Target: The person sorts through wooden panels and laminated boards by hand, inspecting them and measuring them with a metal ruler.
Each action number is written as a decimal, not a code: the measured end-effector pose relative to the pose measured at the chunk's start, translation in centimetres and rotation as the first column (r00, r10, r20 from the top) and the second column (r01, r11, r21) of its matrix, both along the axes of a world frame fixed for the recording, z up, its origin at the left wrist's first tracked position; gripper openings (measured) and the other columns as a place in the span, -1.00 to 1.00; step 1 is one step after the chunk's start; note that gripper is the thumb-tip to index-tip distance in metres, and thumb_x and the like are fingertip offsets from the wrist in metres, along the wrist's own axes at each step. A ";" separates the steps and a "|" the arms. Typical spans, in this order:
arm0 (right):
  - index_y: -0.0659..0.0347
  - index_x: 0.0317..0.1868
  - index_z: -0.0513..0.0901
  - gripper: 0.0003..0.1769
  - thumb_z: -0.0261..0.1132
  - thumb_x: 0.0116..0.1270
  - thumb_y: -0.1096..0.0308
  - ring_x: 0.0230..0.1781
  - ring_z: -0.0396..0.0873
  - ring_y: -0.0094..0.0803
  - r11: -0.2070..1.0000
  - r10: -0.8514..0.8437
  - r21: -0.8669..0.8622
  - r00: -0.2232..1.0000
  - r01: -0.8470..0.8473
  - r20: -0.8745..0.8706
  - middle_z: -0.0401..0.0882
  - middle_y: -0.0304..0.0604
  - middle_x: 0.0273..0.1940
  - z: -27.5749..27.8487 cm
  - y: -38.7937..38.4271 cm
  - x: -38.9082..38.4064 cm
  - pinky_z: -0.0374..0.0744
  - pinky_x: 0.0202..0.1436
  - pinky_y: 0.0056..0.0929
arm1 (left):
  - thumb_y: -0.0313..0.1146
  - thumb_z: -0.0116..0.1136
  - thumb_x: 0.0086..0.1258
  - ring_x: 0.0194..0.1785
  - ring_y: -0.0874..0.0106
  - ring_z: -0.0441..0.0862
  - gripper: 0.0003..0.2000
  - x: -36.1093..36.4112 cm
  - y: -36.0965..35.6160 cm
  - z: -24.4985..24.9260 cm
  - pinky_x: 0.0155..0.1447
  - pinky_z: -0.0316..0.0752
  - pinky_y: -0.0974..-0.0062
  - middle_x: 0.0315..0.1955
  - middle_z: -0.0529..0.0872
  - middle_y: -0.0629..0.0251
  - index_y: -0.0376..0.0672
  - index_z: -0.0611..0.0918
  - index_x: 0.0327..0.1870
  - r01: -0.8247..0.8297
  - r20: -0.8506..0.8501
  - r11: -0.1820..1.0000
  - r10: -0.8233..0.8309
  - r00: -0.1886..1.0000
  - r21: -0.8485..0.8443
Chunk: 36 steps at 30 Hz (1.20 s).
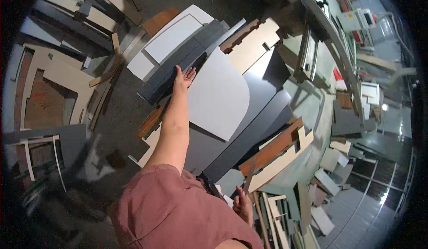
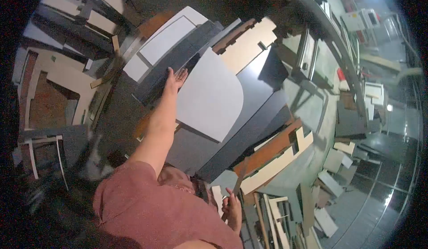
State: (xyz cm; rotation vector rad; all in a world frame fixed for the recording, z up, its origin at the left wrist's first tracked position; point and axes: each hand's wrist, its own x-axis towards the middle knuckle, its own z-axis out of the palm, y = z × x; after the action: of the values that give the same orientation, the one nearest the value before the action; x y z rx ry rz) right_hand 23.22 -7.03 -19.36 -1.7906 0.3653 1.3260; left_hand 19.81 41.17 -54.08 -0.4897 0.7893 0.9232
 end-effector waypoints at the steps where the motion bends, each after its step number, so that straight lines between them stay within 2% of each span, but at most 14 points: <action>1: 0.31 0.23 0.22 -0.32 0.05 0.30 -0.05 -0.76 0.10 -0.68 0.999 -0.038 -0.004 0.999 0.037 -0.022 0.23 -0.42 -0.65 0.0 -0.1 0.1 0.10 -0.70 -0.69 | 0.17 -0.02 0.18 0.08 0.06 0.44 -0.23 -0.3 0.3 0.4 0.18 0.36 0.16 0.04 0.42 -0.04 -0.50 0.27 0.10 0.069 -0.006 0.996 -0.070 0.998 -0.059; 4: 0.26 0.18 0.30 -0.37 -0.04 0.33 -0.10 -0.75 0.17 -0.64 0.998 0.008 -0.061 0.994 -0.001 0.105 0.25 -0.41 -0.65 -0.5 -0.7 -0.1 0.16 -0.70 -0.63 | 0.15 -0.05 0.22 0.02 0.08 0.48 -0.30 -1.2 0.9 -0.9 0.12 0.41 0.17 -0.04 0.48 -0.04 -0.47 0.35 0.01 0.206 0.068 0.971 -0.200 0.978 -0.120; 8: 0.24 0.15 0.34 -0.45 -0.02 0.34 -0.02 -0.72 0.07 -0.70 0.995 -0.076 -0.062 0.993 0.082 0.094 0.20 -0.40 -0.66 0.3 -1.1 -0.6 0.07 -0.68 -0.68 | 0.04 0.03 0.26 -0.07 0.14 0.53 -0.49 -3.6 -1.5 1.7 0.03 0.46 0.24 -0.22 0.56 -0.01 -0.38 0.43 -0.19 0.566 -0.397 0.783 -0.448 0.801 0.258; 12: 0.20 0.16 0.34 -0.48 -0.01 0.35 0.01 -0.71 0.08 -0.69 0.993 -0.117 -0.025 0.993 0.117 0.021 0.23 -0.42 -0.64 -1.1 -3.0 -1.0 0.07 -0.68 -0.66 | -0.08 0.11 0.24 -0.23 0.29 0.59 -0.58 -7.4 -6.5 5.4 -0.13 0.46 0.40 -0.41 0.64 0.13 -0.37 0.53 -0.22 0.843 -0.856 0.528 -0.387 0.342 0.099; 14: 0.19 0.18 0.30 -0.50 -0.03 0.37 0.04 -0.72 0.06 -0.70 0.995 -0.093 -0.038 0.996 0.093 -0.005 0.23 -0.41 -0.65 -1.9 -3.5 -1.2 0.06 -0.69 -0.69 | -0.10 0.15 0.20 -0.31 0.34 0.59 -0.60 -9.9 -8.9 -0.2 -0.18 0.45 0.42 -0.49 0.65 0.18 -0.36 0.58 -0.24 0.944 -0.988 0.327 -0.156 0.002 -0.049; 20: 0.19 0.15 0.33 -0.54 -0.05 0.39 0.07 -0.73 0.04 -0.69 1.000 0.013 -0.008 1.000 -0.013 -0.021 0.24 -0.37 -0.62 -2.3 -3.4 -0.2 0.07 -0.68 -0.68 | -0.08 0.15 0.17 -0.18 0.25 0.57 -0.58 -10.9 -12.7 1.0 -0.08 0.41 0.34 -0.30 0.63 0.04 -0.37 0.57 -0.24 0.970 -0.988 0.220 -0.134 -0.072 -0.100; 22: 0.11 0.06 0.42 -0.59 -0.01 0.35 0.04 -0.71 0.18 -0.67 0.999 0.023 -0.042 1.000 -0.022 0.020 0.31 -0.39 -0.61 -2.6 -4.3 0.6 0.16 -0.68 -0.64 | -0.09 0.15 0.16 -0.10 0.22 0.54 -0.58 -9.8 -12.4 2.8 -0.04 0.38 0.32 -0.21 0.60 -0.01 -0.37 0.57 -0.24 0.950 -0.973 0.251 0.089 -0.214 -0.186; 26: 0.15 0.07 0.44 -0.54 0.01 0.34 0.01 -0.75 0.12 -0.68 0.997 0.024 -0.072 0.967 -0.005 0.255 0.27 -0.40 -0.66 -2.6 -6.9 1.5 0.11 -0.70 -0.67 | -0.13 0.12 0.17 -0.20 0.17 0.56 -0.62 -8.4 -16.4 7.2 -0.11 0.41 0.30 -0.34 0.62 0.01 -0.34 0.56 -0.23 0.971 -0.956 0.220 0.250 -0.152 -0.097; 28: 0.17 0.02 0.47 -0.58 0.02 0.34 0.04 -0.77 0.15 -0.68 0.998 0.003 -0.065 0.942 0.020 0.337 0.27 -0.39 -0.70 -2.7 -9.0 1.8 0.13 -0.70 -0.68 | -0.22 0.07 0.20 -0.38 0.24 0.59 -0.73 -7.7 -19.3 7.8 -0.29 0.47 0.35 -0.49 0.63 0.12 -0.28 0.56 -0.27 0.995 -0.993 -0.056 -0.082 -0.090 -0.086; 30: 0.18 -0.02 0.49 -0.61 0.02 0.34 0.07 -0.77 0.16 -0.68 0.992 -0.044 -0.091 0.929 0.083 0.366 0.26 -0.39 -0.71 -2.6 -10.3 2.0 0.12 -0.71 -0.68 | -0.32 0.02 0.22 -0.52 0.40 0.58 -0.83 -8.2 -25.6 9.0 -0.48 0.45 0.49 -0.59 0.61 0.26 -0.23 0.56 -0.34 0.977 -0.905 -0.101 -0.404 0.134 0.190; 32: 0.19 -0.03 0.49 -0.62 0.02 0.35 0.08 -0.77 0.16 -0.67 0.994 -0.049 -0.077 0.928 0.083 0.370 0.26 -0.38 -0.71 -3.5 -12.2 2.3 0.12 -0.72 -0.68 | -0.22 0.06 0.28 -0.57 0.52 0.53 -0.79 -8.9 -31.2 10.8 -0.54 0.40 0.59 -0.58 0.58 0.32 -0.20 0.54 -0.37 0.979 -0.678 -0.160 -0.735 -0.035 0.123; 34: 0.20 -0.05 0.50 -0.63 0.01 0.35 0.10 -0.77 0.16 -0.66 0.993 -0.029 -0.096 0.929 0.069 0.368 0.28 -0.36 -0.70 -4.5 -13.8 3.0 0.11 -0.73 -0.66 | -0.18 0.04 0.29 -0.55 0.47 0.52 -0.74 -10.5 -36.7 8.3 -0.47 0.45 0.52 -0.57 0.54 0.31 -0.21 0.52 -0.44 0.959 -0.551 -0.266 -0.817 -0.172 0.096; 35: 0.20 -0.05 0.50 -0.63 0.00 0.36 0.10 -0.77 0.18 -0.65 0.994 -0.008 -0.102 0.931 0.049 0.365 0.28 -0.36 -0.69 -4.8 -14.5 3.4 0.13 -0.72 -0.66 | -0.21 0.05 0.29 -0.58 0.48 0.48 -0.76 -11.0 -39.2 6.9 -0.52 0.41 0.54 -0.59 0.51 0.31 -0.22 0.51 -0.42 0.917 -0.676 -0.388 -0.700 -0.229 0.092; 36: 0.21 -0.05 0.50 -0.63 0.00 0.36 0.10 -0.76 0.19 -0.64 0.994 0.016 -0.106 0.933 0.024 0.360 0.29 -0.36 -0.69 -5.1 -15.1 3.8 0.14 -0.72 -0.65 | -0.20 0.05 0.29 -0.65 0.54 0.38 -0.75 -11.5 -41.4 5.1 -0.61 0.29 0.56 -0.63 0.49 0.33 -0.23 0.51 -0.43 0.934 -0.519 -0.314 -0.834 -0.188 0.167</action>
State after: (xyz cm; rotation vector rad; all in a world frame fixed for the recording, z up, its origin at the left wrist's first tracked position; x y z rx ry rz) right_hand 27.03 -22.10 -24.42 -2.0760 0.2409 0.9592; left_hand 8.28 -0.23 -48.97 0.8588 0.7373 -0.5095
